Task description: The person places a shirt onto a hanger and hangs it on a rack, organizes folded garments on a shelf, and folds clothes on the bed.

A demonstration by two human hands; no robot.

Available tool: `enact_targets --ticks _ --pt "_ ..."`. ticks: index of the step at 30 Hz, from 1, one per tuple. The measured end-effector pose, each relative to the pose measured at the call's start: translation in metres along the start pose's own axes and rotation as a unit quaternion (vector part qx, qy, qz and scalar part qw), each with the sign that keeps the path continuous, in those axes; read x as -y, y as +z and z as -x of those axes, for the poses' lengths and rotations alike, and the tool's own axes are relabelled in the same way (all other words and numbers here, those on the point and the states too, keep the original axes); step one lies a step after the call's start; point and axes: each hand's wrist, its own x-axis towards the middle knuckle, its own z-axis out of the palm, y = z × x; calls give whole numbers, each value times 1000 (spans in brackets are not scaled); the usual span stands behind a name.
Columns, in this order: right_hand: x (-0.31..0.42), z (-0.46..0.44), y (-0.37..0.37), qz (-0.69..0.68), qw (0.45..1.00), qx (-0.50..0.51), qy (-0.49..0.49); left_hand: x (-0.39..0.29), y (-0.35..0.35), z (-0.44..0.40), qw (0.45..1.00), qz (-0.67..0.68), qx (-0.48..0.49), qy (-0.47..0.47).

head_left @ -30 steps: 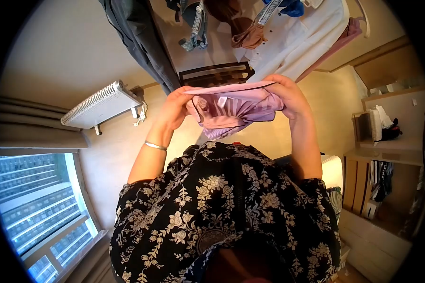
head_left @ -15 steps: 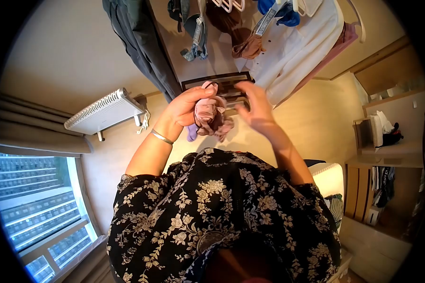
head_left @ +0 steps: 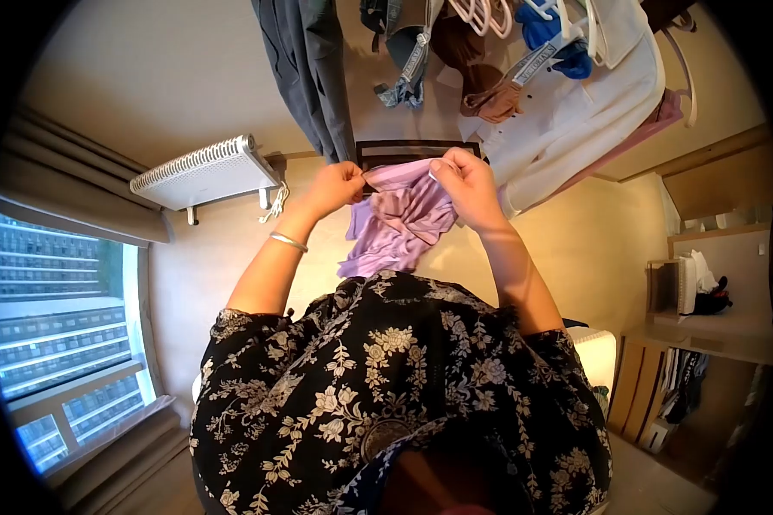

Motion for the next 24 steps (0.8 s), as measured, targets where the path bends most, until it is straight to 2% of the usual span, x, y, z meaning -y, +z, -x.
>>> enact_targets --ticks 1,3,4,6,8,10,12,13,15,16,17,19,20,21,22,23,24 --pt "9 -2 0 2 1000 29 9 6 2 -2 1000 4 -1 -1" --pt "18 -2 2 -12 999 38 14 13 10 -5 987 -101 -82 98" --pt "22 -2 2 -22 999 47 18 -26 25 19 924 -87 -251 275" --pt "30 2 -2 -21 998 57 19 -40 35 27 886 -77 -290 355" --pt "35 2 -6 -16 998 62 12 -63 50 37 837 -98 -255 474" --pt "37 1 -10 -15 997 73 -30 -74 67 41 858 -55 -193 473" --pt "49 4 -18 30 996 61 -56 -75 68 38 928 2 -97 359" --pt "60 7 -21 73 994 51 -63 -76 67 35 923 11 -122 365" --pt "63 10 -33 167 984 28 -47 -78 58 35 938 74 -84 329" --pt "66 12 -39 168 984 21 -51 -84 53 41 944 101 -57 310" --pt "70 16 -44 187 981 24 -35 -92 49 45 942 98 -52 315" --pt "81 24 -53 214 976 36 11 -105 46 50 872 -24 -124 472" --pt "85 26 -57 215 976 29 7 -106 49 54 869 -24 -120 479" --pt "87 28 -60 227 972 51 -34 -106 54 60 915 112 -54 383" --pt "92 28 -61 237 966 74 -75 -106 59 61 931 243 15 271" --pt "102 26 -66 264 961 50 -62 -106 66 57 916 297 20 270" --pt "106 19 -71 240 965 -9 -107 -105 73 56 916 294 28 272"
